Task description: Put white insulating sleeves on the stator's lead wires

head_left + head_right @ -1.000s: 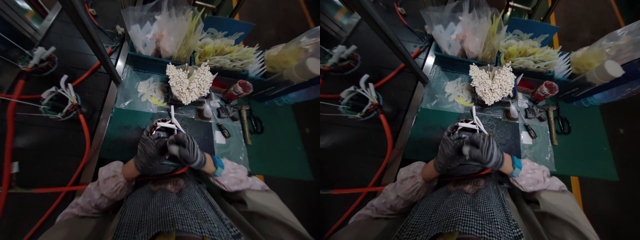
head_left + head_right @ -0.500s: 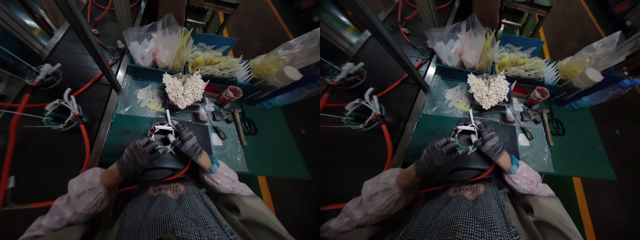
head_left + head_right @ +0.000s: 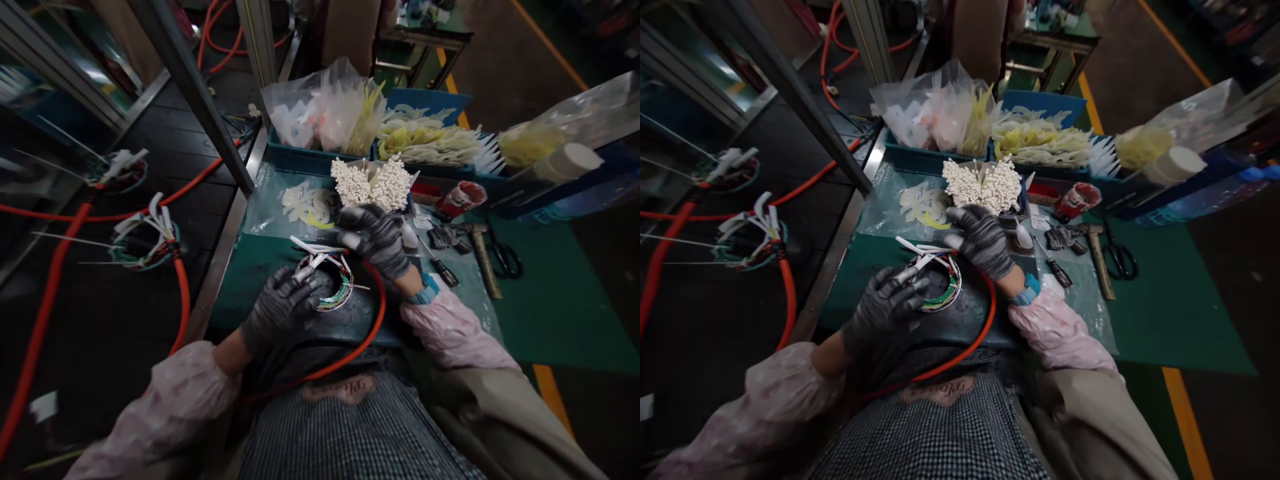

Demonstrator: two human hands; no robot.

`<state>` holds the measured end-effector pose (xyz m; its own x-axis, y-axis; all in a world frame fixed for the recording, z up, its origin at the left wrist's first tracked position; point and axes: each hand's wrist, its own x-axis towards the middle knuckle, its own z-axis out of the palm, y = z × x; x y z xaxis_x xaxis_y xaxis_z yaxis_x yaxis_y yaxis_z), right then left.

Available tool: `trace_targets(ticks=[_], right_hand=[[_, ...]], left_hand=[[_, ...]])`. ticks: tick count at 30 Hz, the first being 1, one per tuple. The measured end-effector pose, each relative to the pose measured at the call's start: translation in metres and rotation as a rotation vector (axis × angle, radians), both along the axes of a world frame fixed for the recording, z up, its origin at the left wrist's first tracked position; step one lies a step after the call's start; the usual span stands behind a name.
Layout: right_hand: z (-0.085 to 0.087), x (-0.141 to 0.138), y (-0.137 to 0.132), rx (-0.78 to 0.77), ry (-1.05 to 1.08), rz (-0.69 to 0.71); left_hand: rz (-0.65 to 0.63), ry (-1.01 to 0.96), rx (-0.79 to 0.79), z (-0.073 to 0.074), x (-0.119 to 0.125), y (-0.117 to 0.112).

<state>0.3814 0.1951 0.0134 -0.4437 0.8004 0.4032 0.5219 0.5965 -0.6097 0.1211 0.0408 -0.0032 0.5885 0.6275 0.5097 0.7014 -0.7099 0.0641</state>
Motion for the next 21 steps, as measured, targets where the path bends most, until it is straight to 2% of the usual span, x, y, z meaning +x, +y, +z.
trace_targets(ticks=[2,3,6,9,12,15,16,17,19,21], right_hand=[[0.017,-0.007,0.018,0.085,-0.081,-0.183],[0.025,-0.014,0.029,0.092,-0.118,-0.214],[0.039,-0.035,0.059,0.042,-0.195,-0.243],[0.041,-0.045,0.063,0.048,-0.051,-0.167],[0.048,-0.035,0.033,0.089,0.174,-0.097],[0.070,-0.011,-0.020,0.096,0.372,-0.148],[0.079,-0.002,-0.040,0.072,0.530,-0.213],[0.086,0.006,-0.059,0.007,0.621,-0.211],[0.092,0.019,-0.094,-0.139,0.603,-0.189],[0.083,0.025,-0.121,-0.259,0.465,-0.177]], left_hand=[[-0.029,-0.045,0.032,-0.012,0.001,0.006],[-0.029,-0.066,0.042,-0.016,0.002,0.008],[0.017,-0.121,0.037,-0.025,0.008,0.008],[0.110,-0.184,0.054,-0.034,0.015,0.000],[0.199,-0.186,0.027,-0.046,0.017,-0.005],[0.203,-0.160,-0.054,-0.056,0.013,-0.003],[0.196,-0.153,-0.080,-0.057,0.012,-0.001],[0.190,-0.146,-0.100,-0.058,0.010,0.000],[0.204,-0.127,-0.130,-0.057,0.008,0.003],[0.224,-0.110,-0.135,-0.056,0.008,0.004]])
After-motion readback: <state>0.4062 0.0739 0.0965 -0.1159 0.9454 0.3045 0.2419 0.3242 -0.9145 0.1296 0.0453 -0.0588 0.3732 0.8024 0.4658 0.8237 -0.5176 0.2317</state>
